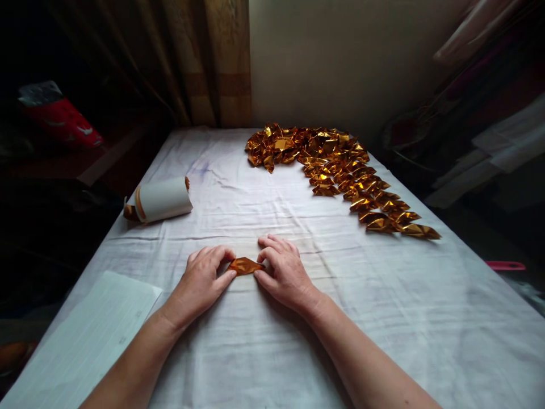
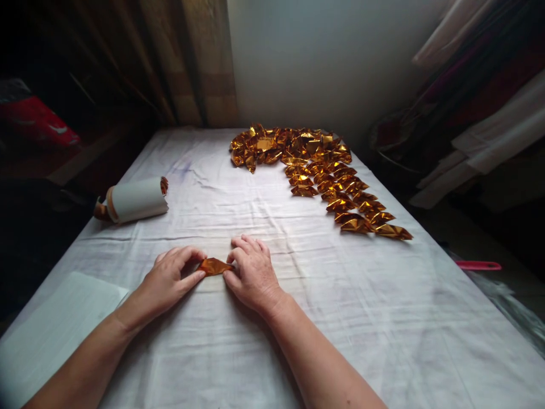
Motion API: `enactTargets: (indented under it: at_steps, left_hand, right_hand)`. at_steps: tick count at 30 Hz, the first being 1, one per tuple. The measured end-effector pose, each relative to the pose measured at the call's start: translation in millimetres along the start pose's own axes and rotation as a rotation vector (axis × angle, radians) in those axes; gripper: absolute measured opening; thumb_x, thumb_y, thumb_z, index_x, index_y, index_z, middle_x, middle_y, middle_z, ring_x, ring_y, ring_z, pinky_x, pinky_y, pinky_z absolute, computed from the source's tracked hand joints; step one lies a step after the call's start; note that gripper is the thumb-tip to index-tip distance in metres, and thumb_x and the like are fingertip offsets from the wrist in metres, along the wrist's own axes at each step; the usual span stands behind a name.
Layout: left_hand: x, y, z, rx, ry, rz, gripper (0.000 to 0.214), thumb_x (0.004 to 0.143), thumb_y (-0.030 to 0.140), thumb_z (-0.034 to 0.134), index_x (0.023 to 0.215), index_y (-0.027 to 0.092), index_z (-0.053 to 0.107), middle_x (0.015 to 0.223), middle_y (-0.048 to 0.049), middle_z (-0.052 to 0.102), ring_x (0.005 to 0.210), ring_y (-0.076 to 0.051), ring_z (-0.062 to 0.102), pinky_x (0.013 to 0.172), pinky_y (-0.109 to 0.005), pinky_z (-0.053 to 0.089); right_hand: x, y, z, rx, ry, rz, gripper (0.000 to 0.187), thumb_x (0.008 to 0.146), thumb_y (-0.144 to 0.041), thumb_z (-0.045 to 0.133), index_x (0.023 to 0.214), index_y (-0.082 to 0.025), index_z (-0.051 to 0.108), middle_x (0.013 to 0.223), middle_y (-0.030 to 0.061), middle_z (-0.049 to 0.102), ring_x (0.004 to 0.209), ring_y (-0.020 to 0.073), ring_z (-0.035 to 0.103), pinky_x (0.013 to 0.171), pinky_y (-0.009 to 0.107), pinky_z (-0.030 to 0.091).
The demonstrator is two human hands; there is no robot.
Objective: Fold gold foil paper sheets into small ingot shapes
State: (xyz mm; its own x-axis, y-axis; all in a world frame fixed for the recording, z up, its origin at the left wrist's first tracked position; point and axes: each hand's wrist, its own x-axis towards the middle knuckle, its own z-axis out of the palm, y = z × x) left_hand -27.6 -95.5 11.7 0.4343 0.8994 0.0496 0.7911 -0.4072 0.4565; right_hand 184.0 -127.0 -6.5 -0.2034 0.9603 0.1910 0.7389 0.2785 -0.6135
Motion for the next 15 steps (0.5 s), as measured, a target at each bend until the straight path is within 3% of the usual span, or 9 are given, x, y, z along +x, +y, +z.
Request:
enactTargets:
  at_steps: [4,6,9,12,15]
  left_hand:
    - [-2.8,0.8,2.5,-0.042,0.042,0.002,0.009,0.081,0.027,0.059,0.089,0.025,0.056,0.089,0.0011,0.066,0.089,-0.02,0.06,0.089,-0.037,0.043]
    - [-3.3,3.0,3.3,-0.083,0.062,0.006,0.006,0.081,0.026,0.057,0.087,0.024,0.055,0.085,0.0012,0.065,0.085,-0.019,0.061,0.086,-0.035,0.046]
    - [-4.1,5.4,5.1,-0.157,0.095,0.022,0.007,0.081,0.021,0.053,0.088,0.024,0.054,0.084,0.0008,0.065,0.081,-0.018,0.061,0.079,-0.032,0.049]
    - [-4.4,4.4,7.0,-0.175,0.163,0.075,0.013,0.081,0.017,0.049,0.091,0.024,0.056,0.084,0.0005,0.065,0.079,-0.017,0.062,0.078,-0.03,0.05]
    - [-3.3,2.4,7.4,-0.142,0.271,0.176,0.016,0.084,0.015,0.049,0.095,0.024,0.057,0.086,-0.0003,0.067,0.083,-0.017,0.063,0.082,-0.031,0.05]
  right_hand:
    - [2.1,1.4,0.1,0.086,0.026,-0.059,0.014,0.077,-0.016,0.058,0.088,-0.024,0.06,0.117,0.005,0.068,0.124,0.0245,0.052,0.107,0.044,0.032]
    - [2.6,1.4,-0.2,0.118,0.05,-0.072,0.017,0.076,-0.016,0.058,0.091,-0.024,0.06,0.102,0.0042,0.07,0.106,0.0222,0.06,0.098,0.04,0.04]
    - [2.2,1.3,-0.3,0.173,0.111,-0.054,0.022,0.076,-0.019,0.06,0.098,-0.023,0.059,0.089,0.0027,0.069,0.085,0.0188,0.062,0.084,0.034,0.046]
    - [1.8,1.9,0.1,0.217,0.16,-0.066,0.025,0.08,-0.021,0.061,0.105,-0.023,0.059,0.092,0.0031,0.069,0.085,0.018,0.063,0.08,0.032,0.047]
    - [2.1,3.2,0.6,0.15,0.156,-0.154,0.012,0.085,-0.02,0.059,0.096,-0.023,0.061,0.085,0.0018,0.069,0.081,0.0174,0.062,0.076,0.031,0.045]
